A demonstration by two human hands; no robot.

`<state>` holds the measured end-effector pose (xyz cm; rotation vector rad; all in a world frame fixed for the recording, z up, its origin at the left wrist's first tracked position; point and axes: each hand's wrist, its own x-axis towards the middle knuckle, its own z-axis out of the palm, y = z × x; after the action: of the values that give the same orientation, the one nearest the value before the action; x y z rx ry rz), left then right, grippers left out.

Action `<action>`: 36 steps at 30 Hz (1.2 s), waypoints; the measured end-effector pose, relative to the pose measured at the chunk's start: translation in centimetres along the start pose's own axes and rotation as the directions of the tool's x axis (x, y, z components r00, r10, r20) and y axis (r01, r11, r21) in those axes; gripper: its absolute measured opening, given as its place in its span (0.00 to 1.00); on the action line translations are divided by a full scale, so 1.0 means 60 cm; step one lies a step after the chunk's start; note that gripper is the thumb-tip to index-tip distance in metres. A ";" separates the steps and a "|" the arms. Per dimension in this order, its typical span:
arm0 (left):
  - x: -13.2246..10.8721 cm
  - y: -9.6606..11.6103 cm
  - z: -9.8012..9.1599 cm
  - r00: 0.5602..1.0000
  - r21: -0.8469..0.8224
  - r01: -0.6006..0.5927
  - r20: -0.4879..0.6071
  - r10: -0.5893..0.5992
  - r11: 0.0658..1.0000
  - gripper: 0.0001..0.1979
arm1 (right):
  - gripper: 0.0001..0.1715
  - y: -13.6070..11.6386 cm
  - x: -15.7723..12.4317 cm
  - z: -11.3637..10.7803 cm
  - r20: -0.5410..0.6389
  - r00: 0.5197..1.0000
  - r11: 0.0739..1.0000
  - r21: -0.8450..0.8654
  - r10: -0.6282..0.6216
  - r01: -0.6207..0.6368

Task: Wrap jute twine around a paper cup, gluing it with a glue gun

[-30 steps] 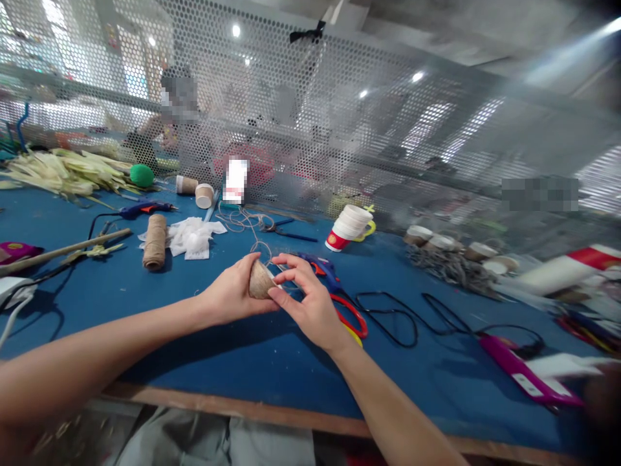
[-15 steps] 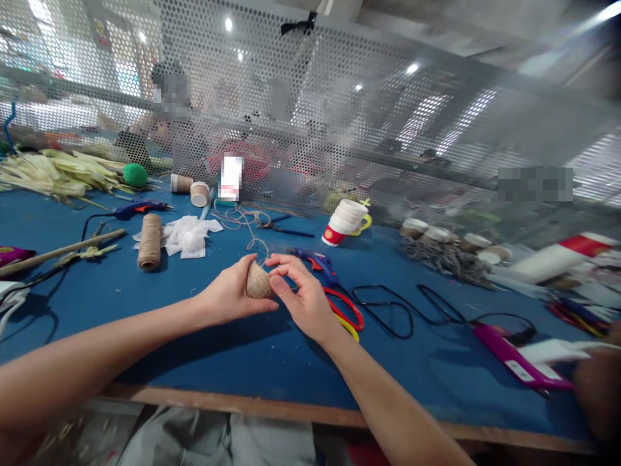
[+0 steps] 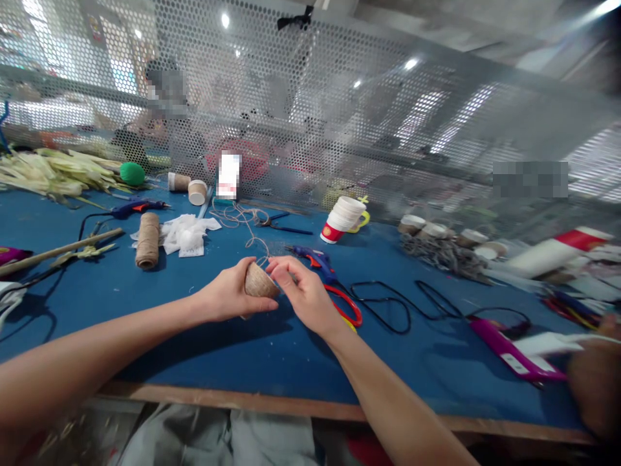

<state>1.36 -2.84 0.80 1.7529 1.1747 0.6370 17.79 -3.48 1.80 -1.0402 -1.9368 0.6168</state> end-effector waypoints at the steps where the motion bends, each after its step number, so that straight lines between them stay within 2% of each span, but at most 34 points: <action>1: 0.000 0.000 0.000 1.000 -0.001 0.000 -0.004 0.000 1.000 0.47 | 0.15 0.001 -0.001 0.001 0.008 1.000 1.000 -0.011 -0.016 0.016; 7: 0.004 -0.006 0.001 0.999 0.052 -0.031 -0.034 0.033 0.998 0.46 | 0.10 -0.001 -0.005 0.007 0.005 0.999 0.995 -0.093 -0.042 0.043; 12: 0.002 -0.004 0.002 0.998 0.045 -0.040 -0.036 0.041 0.998 0.45 | 0.17 -0.003 -0.003 0.006 0.000 1.000 0.998 -0.063 -0.001 0.001; 20: -0.002 0.000 0.004 0.999 0.051 -0.032 -0.013 0.032 0.998 0.47 | 0.11 -0.004 -0.002 0.012 0.010 1.000 0.993 -0.115 -0.005 0.006; 26: -0.001 -0.001 0.005 1.000 -0.019 0.012 0.019 -0.012 1.000 0.48 | 0.18 -0.002 0.001 0.010 0.024 0.996 0.991 -0.102 0.084 -0.082; 32: -0.003 0.000 0.008 1.000 0.008 -0.018 -0.005 0.018 1.000 0.49 | 0.12 -0.003 0.000 0.015 0.009 1.000 0.988 -0.154 -0.008 0.009; 36: 0.000 -0.003 0.005 0.999 -0.019 -0.017 -0.031 0.017 1.000 0.48 | 0.18 -0.002 0.002 0.002 -0.001 0.997 0.994 -0.070 0.079 -0.079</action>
<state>1.53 -2.94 0.53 1.7444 1.1719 0.6854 17.63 -3.44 1.85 -1.1650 -1.9381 0.5972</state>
